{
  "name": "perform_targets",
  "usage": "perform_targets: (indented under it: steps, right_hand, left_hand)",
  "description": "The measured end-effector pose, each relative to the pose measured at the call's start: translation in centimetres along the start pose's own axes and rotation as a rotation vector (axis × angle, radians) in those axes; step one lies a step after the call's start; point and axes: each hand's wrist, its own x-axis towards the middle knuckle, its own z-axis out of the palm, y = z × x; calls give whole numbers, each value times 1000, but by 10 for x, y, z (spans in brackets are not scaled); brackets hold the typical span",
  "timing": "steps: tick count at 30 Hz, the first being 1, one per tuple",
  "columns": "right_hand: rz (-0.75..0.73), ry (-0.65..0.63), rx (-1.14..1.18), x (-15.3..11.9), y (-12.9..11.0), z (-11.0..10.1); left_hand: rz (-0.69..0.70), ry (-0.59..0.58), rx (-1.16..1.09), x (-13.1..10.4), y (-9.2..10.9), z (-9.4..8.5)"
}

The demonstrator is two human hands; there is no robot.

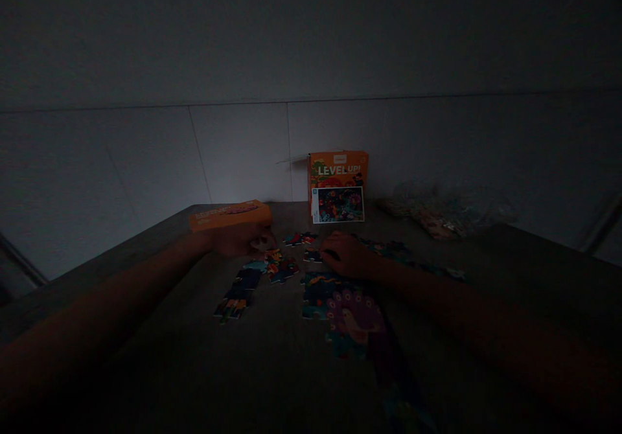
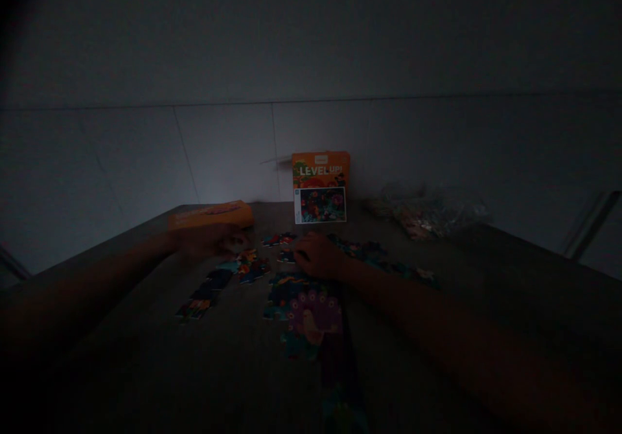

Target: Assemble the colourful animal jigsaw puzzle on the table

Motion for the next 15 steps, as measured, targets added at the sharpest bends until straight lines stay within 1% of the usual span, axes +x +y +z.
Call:
perform_targets:
  steps: [3, 5, 6, 10, 15]
  right_hand:
    - [2, 3, 1, 0, 0, 1]
    - [4, 4, 2, 0, 0, 1]
    - [5, 4, 3, 0, 0, 0]
    - [8, 1, 8, 0, -1, -1]
    - [10, 7, 10, 0, -1, -1]
  left_hand:
    - [160, 31, 13, 8, 13, 11]
    - [214, 28, -5, 12, 19, 19]
    - [218, 23, -21, 13, 21, 21]
    - [119, 47, -93, 13, 19, 25]
    - [37, 117, -185, 14, 9, 19]
